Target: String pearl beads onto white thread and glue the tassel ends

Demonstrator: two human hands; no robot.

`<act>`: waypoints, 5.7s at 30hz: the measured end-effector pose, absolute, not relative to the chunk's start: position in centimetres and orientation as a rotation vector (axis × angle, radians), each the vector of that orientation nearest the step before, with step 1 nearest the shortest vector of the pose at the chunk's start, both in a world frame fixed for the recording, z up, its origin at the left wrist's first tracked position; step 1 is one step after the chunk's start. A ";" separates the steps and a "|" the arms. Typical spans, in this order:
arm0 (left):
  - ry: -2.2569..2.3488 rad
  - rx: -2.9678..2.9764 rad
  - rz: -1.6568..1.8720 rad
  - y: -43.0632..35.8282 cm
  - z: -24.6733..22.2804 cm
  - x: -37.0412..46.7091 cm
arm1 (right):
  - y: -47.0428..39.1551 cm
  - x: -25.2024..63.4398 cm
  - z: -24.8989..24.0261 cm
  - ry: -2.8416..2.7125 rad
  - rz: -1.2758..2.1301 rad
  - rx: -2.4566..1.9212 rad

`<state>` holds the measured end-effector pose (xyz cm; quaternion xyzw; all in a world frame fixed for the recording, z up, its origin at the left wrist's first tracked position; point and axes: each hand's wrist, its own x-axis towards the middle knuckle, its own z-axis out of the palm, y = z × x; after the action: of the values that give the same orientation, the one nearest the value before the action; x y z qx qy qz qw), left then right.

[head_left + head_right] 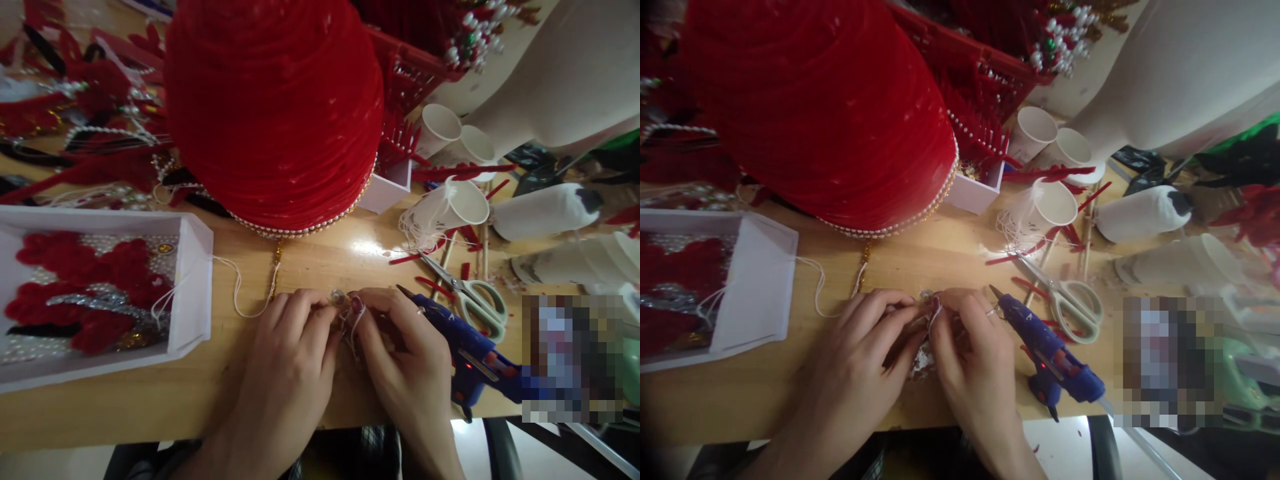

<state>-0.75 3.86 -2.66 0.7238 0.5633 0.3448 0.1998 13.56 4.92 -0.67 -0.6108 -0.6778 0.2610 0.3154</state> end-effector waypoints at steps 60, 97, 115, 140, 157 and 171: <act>1.407 1.565 0.937 0.4 1.2 0.1 | -0.2 15.5 -0.3 -1.286 0.947 -1.100; 1.209 1.368 0.810 -0.4 1.8 0.0 | 0.3 15.6 1.1 -1.129 1.041 -1.040; 1.231 1.415 0.794 -0.5 1.7 0.3 | 0.6 15.6 1.6 -1.109 1.063 -1.047; 1.133 1.212 0.718 -0.3 1.9 -1.1 | 2.0 15.2 1.7 -1.250 0.965 -1.034; 1.253 1.583 0.687 0.1 3.2 -0.9 | 4.0 15.0 0.8 -1.170 1.374 -0.946; 1.230 1.602 0.787 0.9 2.0 -0.8 | 2.8 16.0 2.9 -1.820 0.862 -0.834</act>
<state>-0.77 0.90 2.00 0.6531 0.5015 0.3207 0.4681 16.00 2.76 2.91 -0.3393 -0.7403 0.3506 0.4626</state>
